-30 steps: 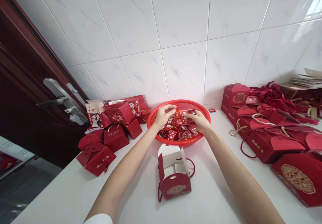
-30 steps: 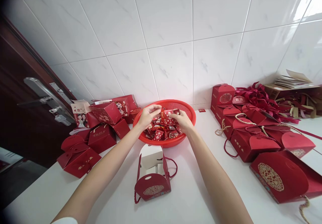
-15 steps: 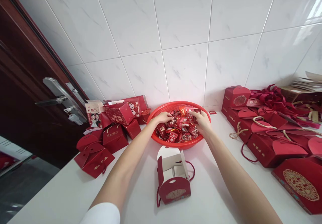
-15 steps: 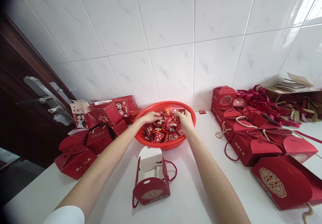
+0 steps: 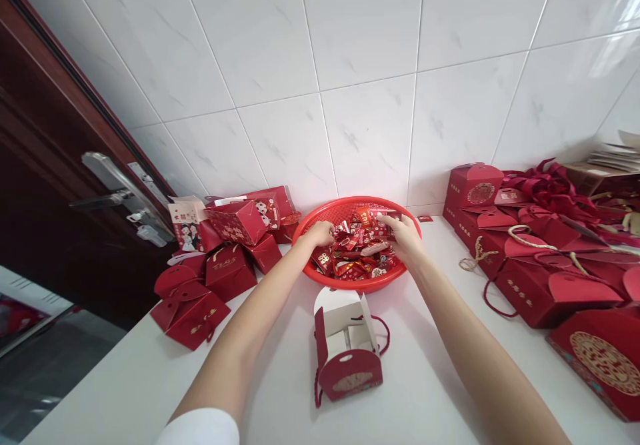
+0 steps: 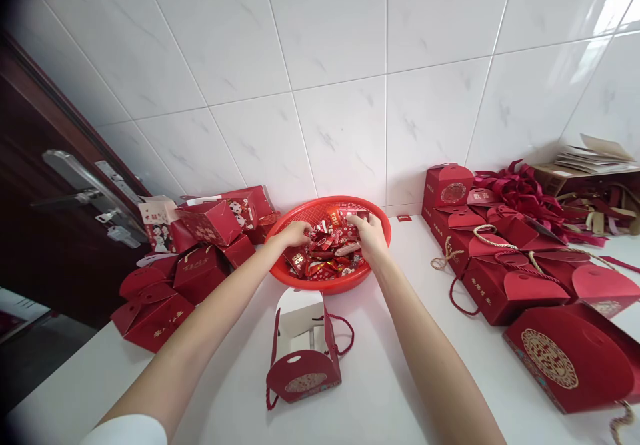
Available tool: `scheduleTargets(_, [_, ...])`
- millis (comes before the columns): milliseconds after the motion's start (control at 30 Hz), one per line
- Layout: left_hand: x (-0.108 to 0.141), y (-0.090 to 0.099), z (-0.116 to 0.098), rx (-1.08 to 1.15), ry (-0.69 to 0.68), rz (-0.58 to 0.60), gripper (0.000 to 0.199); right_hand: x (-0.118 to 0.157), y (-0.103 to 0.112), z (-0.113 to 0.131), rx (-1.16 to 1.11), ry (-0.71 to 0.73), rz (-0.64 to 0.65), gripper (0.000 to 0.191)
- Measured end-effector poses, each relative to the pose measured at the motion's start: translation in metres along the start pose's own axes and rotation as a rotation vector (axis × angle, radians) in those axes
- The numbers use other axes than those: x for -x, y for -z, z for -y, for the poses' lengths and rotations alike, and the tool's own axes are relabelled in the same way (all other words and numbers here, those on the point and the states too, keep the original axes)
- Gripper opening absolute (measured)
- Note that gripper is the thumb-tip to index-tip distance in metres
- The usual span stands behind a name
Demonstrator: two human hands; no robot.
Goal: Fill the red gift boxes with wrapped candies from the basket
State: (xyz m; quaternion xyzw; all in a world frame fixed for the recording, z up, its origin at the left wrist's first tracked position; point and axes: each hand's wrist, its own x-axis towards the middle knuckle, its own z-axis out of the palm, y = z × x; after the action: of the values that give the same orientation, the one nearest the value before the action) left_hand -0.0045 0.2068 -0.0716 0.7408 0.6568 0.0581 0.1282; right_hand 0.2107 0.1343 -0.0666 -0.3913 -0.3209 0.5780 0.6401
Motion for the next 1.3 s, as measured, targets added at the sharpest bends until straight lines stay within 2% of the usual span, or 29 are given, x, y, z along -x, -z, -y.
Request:
scheduleTargets(67, [0.001,-0.002,-0.004,-0.077,0.017,0.032,0.041,0.001,-0.001,0.001,-0.003,-0.001,-0.002,0.023])
scheduleTargets(133, [0.001,-0.004,-0.006,-0.133,0.029,0.053,0.048,0.002,-0.002,0.001,-0.002,-0.004,-0.002,0.024])
scheduleTargets(267, [0.001,-0.006,-0.007,-0.161,0.013,0.096,0.033,0.003,-0.002,0.002,-0.005,-0.011,0.007,0.024])
scheduleTargets(433, [0.003,-0.005,-0.005,-0.092,-0.052,0.150,0.020,0.005,-0.003,0.002,-0.012,-0.005,0.015,0.023])
scheduleTargets(633, [0.010,-0.001,-0.010,-0.003,-0.138,0.280,0.017,0.006,-0.003,0.003,0.020,-0.002,0.048,0.028])
scheduleTargets(767, [0.011,-0.004,-0.012,-0.010,-0.165,0.306,0.017,0.006,-0.002,0.003,0.036,-0.004,0.065,0.025])
scheduleTargets(867, [0.009,-0.008,-0.012,-0.024,-0.180,0.263,0.017,0.007,-0.002,0.002,0.033,0.000,0.060,0.023])
scheduleTargets(1133, [0.005,-0.007,-0.003,0.024,-0.232,0.038,0.011,0.013,-0.005,0.005,0.034,0.016,0.037,0.023])
scheduleTargets(1300, [0.002,-0.006,0.002,0.136,-0.261,-0.085,0.019,0.012,-0.004,0.004,0.039,0.021,0.045,0.019])
